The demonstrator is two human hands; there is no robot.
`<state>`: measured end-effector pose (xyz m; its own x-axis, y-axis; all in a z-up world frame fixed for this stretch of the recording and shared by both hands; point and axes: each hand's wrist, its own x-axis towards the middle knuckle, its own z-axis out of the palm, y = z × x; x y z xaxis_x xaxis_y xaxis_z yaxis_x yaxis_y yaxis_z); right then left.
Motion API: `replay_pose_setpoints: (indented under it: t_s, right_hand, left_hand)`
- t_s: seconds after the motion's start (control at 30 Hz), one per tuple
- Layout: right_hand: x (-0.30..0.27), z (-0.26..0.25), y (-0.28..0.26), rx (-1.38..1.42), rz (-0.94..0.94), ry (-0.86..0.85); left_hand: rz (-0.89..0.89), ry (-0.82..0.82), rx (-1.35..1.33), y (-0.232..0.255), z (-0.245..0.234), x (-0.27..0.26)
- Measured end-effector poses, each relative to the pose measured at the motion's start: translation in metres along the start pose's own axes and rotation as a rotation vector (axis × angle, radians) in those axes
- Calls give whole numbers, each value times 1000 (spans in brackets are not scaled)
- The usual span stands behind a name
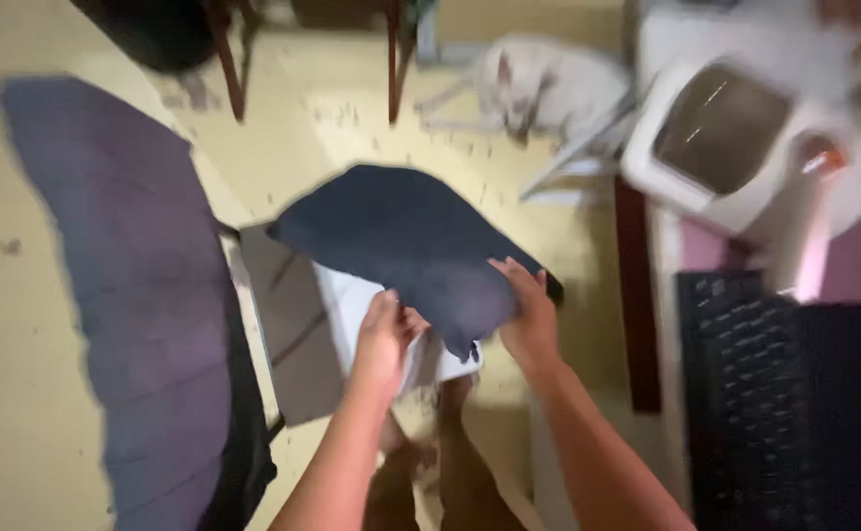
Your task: Use a handheld vacuum to clean a chair cushion and then attach it to a chair frame.
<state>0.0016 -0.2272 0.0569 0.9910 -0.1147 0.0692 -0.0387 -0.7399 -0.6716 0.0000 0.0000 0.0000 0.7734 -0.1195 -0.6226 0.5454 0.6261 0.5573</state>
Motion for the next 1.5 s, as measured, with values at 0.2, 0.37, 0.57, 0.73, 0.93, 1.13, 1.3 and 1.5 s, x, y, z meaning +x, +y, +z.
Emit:
replay_pose_setpoints:
  t_s: [0.2,0.37,0.57,0.73,0.93,1.13,1.3,1.5]
  right_hand:
    - [53,-154,-135,110,188,2]
    - [50,-215,-167,419,68,105]
    - [56,-250,-182,817,486,62]
    - [105,-190,-68,345,156,-149]
    - [136,-70,-29,490,590,-200]
    - [99,-27,-25,-14,602,-533]
    - [80,-93,-83,161,746,-647]
    - [68,-198,-111,132,568,-418]
  left_hand:
    - [240,202,469,70,-37,-25]
    - [183,363,684,102,-59,-48]
    - [60,327,842,150,-63,-49]
    - [-60,224,844,160,-68,-54]
    - [199,688,1075,123,-108,-76]
    - [223,696,1413,107,-64,-67]
    - [95,453,1478,79,-35,-71]
    - [110,298,1171,75,32,-91]
